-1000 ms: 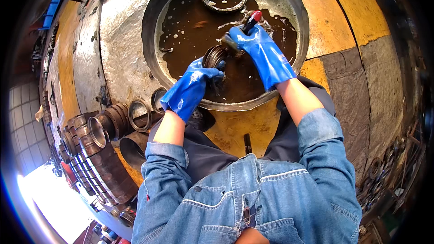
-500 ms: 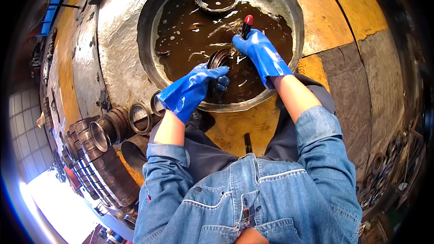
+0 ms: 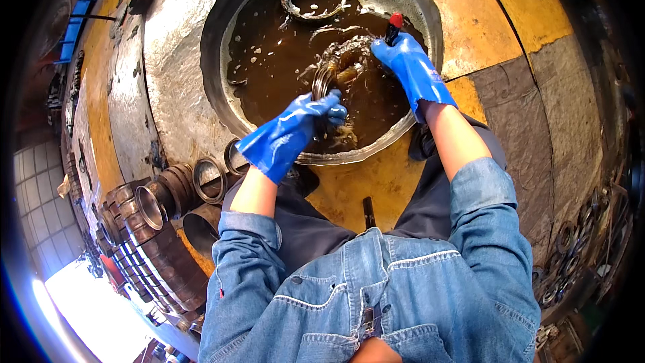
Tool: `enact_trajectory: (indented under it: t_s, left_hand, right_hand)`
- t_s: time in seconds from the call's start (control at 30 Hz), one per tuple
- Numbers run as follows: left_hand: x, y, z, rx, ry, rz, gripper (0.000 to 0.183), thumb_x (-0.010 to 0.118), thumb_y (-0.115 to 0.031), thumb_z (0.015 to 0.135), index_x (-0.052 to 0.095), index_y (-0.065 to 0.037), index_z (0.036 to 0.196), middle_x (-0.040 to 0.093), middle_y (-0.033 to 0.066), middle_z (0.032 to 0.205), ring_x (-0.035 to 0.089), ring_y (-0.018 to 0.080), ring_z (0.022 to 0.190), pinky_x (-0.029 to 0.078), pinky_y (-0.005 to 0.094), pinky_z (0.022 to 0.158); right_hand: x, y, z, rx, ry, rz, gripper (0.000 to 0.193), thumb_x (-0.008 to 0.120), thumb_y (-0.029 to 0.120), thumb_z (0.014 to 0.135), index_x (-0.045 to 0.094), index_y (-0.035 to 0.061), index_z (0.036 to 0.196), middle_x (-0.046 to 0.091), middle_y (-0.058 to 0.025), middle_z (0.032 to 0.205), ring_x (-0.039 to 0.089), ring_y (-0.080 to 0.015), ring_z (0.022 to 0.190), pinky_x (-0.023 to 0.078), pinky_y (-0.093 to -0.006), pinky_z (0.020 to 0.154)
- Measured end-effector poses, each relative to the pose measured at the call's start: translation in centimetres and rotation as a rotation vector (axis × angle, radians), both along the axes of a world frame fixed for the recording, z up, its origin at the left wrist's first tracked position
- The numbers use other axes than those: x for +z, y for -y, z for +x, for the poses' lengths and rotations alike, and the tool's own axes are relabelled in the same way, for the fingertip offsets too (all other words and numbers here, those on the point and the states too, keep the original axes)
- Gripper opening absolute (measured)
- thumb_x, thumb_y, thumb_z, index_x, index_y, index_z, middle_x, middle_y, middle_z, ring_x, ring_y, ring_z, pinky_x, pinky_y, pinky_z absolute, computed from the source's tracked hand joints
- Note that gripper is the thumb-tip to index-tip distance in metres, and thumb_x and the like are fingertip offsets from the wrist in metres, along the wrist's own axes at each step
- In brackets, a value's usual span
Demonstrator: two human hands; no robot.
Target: The person cleans circular metal rings in a basin filled with dark liquid using a brush. They pick up the rings one at a time, scrub them with the brush, and then place them back into the liquid or onto a nearby surface.
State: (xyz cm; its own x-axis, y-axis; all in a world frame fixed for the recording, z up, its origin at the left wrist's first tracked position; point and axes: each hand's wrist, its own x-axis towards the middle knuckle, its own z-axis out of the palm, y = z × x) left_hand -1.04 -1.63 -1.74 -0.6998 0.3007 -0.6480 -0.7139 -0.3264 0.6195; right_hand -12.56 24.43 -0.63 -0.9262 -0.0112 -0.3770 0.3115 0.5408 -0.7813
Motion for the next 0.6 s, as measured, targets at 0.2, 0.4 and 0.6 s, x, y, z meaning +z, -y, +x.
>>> enact_trajectory:
  t_s: [0.2,0.4,0.6]
  left_hand:
    - [-1.3,2.6,0.3,0.143,-0.129,-0.219,0.03,0.069,-0.001,0.093,0.067,0.005,0.122,0.076,0.0172,0.106,0.076,0.0264,0.091,0.064,0.0376,0.083]
    - [-1.7,4.6,0.6,0.024,-0.135,-0.099,0.048,0.071,0.008,0.08,0.067,0.004,0.128,0.074,0.0137,0.108,0.072,0.0227,0.092,0.058,0.0341,0.088]
    - [0.8,3.5,0.9,0.051,-0.097,-0.149,0.044,0.066,0.009,0.086,0.065,0.003,0.13,0.074,0.0128,0.11,0.07,0.0205,0.087,0.058,0.0324,0.08]
  right_hand:
    - [1.5,5.0,1.0,0.172,0.178,-0.738,0.031,0.079,0.032,0.094,0.08,0.0043,0.109,0.078,-0.0055,0.096,0.07,-0.0124,0.085,0.055,-0.0273,0.079]
    - [-0.2,9.8,2.5,0.474,0.202,-0.382,0.026,0.066,0.033,0.088,0.071,0.0078,0.083,0.067,-0.0042,0.075,0.058,-0.0118,0.074,0.047,-0.0329,0.072]
    - [1.7,7.6,1.5,0.156,0.117,-0.302,0.034,0.061,0.032,0.089,0.068,0.0026,0.073,0.066,-0.0051,0.067,0.059,-0.0142,0.063,0.048,-0.0342,0.063]
